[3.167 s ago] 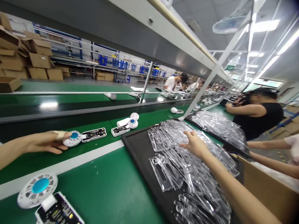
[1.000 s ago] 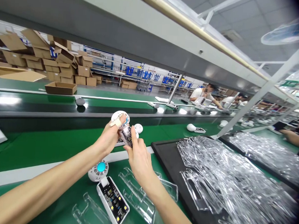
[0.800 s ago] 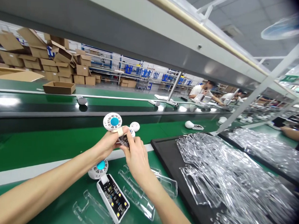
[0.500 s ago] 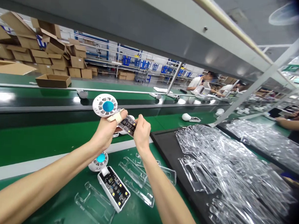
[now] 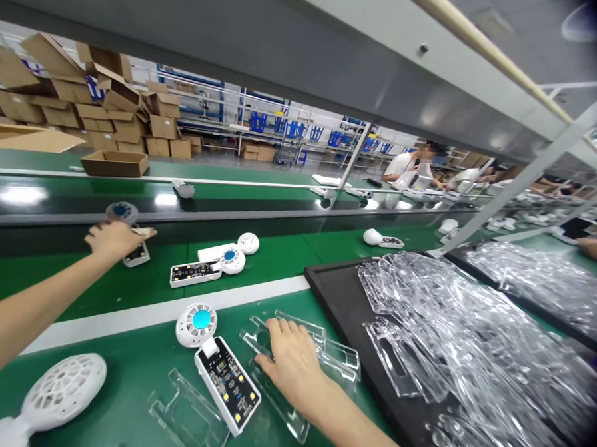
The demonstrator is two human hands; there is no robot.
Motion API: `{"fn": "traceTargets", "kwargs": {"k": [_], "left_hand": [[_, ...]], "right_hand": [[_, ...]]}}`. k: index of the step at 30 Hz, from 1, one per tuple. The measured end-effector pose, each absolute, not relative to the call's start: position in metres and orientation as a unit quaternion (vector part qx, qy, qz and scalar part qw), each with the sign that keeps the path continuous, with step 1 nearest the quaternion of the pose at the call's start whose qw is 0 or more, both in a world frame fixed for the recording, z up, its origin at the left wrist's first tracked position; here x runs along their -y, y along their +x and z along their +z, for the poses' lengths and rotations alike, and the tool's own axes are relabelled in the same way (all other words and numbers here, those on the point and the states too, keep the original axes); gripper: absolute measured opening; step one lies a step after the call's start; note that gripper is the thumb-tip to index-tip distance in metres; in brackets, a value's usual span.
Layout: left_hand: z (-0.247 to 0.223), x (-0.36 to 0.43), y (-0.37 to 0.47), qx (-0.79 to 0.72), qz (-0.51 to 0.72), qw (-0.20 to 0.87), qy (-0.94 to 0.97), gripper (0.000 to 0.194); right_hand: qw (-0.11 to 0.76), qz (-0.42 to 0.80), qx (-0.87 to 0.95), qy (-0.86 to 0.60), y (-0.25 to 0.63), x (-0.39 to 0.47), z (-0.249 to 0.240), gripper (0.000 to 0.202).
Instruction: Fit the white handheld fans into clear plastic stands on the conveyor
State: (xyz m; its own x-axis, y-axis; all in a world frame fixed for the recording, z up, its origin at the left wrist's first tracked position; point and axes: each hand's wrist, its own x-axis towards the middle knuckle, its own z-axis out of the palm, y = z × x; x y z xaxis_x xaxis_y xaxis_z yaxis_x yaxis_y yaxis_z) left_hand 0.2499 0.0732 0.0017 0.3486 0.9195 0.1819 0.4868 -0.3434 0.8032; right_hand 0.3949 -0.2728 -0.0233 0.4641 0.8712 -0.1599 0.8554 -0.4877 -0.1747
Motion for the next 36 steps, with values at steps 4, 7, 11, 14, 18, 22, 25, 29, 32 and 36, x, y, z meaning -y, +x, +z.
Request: {"fn": "traceTargets", "kwargs": {"k": [4,7,11,14,18,22,25,29,32,36], "left_hand": [[0.0,-0.021,0.301,-0.318,0.205,0.207,0.902,0.063],[0.003,0.003,0.342,-0.221,0.019,0.271,0.937,0.06],[0.002,0.003,0.353,-0.233,-0.043,0.288,0.928,0.063],[-0.001,-0.001,0.341,-0.231,-0.065,0.236,0.942,0.068],[0.015,0.002,0.33,-0.3,0.029,0.246,0.921,0.084],[0.057,0.029,0.34,-0.298,0.268,0.443,0.802,0.078],[0.078,0.061,0.349,-0.244,0.266,0.587,0.725,0.066],[0.083,0.087,0.352,-0.222,0.251,0.634,0.697,0.065],[0.082,0.09,0.351,-0.221,0.238,0.63,0.705,0.065],[0.088,0.09,0.35,-0.242,0.248,0.631,0.694,0.063]], "right_hand": [[0.112,0.131,0.5,-0.849,0.399,0.273,-0.019,0.035],[0.232,0.138,0.479,-0.835,0.41,0.282,-0.003,0.038],[0.372,0.146,0.434,-0.807,0.428,0.298,0.004,0.035],[0.425,0.174,0.403,-0.791,0.436,0.301,-0.003,0.04],[0.461,0.168,0.413,-0.768,0.431,0.29,-0.004,0.047],[0.428,0.05,0.439,-0.788,0.416,0.263,0.012,0.048],[0.375,-0.047,0.448,-0.81,0.408,0.24,0.021,0.054],[0.326,-0.125,0.448,-0.823,0.409,0.227,0.019,0.053],[0.31,-0.143,0.472,-0.813,0.413,0.227,0.015,0.052],[0.279,-0.164,0.451,-0.832,0.413,0.224,0.008,0.054]]}}
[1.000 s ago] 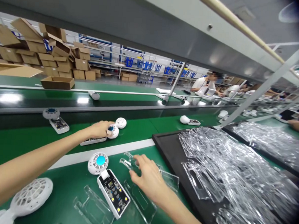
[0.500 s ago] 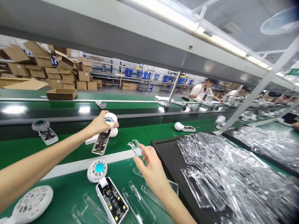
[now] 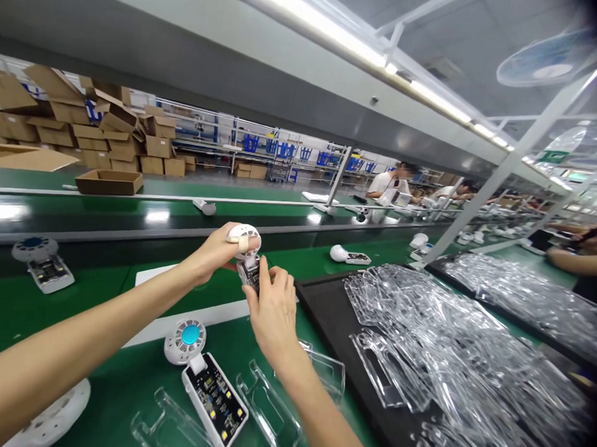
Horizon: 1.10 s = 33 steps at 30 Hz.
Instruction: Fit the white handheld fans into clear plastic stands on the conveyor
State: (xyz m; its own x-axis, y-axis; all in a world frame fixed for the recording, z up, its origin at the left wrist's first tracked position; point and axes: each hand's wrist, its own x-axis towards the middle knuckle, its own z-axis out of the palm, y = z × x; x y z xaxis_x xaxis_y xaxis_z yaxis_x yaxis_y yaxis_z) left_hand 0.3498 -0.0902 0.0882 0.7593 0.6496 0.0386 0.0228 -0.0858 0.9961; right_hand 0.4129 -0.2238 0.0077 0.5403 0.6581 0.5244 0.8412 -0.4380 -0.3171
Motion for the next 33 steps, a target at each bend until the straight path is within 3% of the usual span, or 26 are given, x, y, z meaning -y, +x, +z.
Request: {"fn": "traceTargets", "kwargs": {"k": [7,12,16,19,27,32,33], "left_hand": [[0.075,0.1,0.349,-0.186,0.301,0.673,0.649,0.07],[0.049,0.109,0.351,-0.16,0.222,0.74,0.615,0.052],[0.051,0.121,0.357,-0.187,0.316,0.698,0.615,0.052],[0.054,0.133,0.361,-0.159,0.378,0.676,0.612,0.05],[0.026,0.108,0.385,-0.242,0.319,0.702,0.589,0.048],[-0.01,0.044,0.402,-0.34,0.223,0.62,0.671,0.046],[-0.015,0.029,0.398,-0.355,0.224,0.596,0.684,0.044]], "right_hand": [[0.363,-0.103,0.485,-0.789,0.428,0.231,0.001,0.059],[0.394,-0.101,0.517,-0.753,0.427,0.232,0.014,0.051],[0.55,-0.035,0.384,-0.741,0.439,0.214,0.022,0.044],[0.604,0.005,0.256,-0.755,0.457,0.197,0.022,0.056],[0.49,0.04,0.267,-0.829,0.482,0.174,0.008,0.054],[0.346,0.111,0.359,-0.86,0.475,0.212,-0.003,0.017],[0.317,0.13,0.377,-0.861,0.472,0.224,-0.007,0.018]]}}
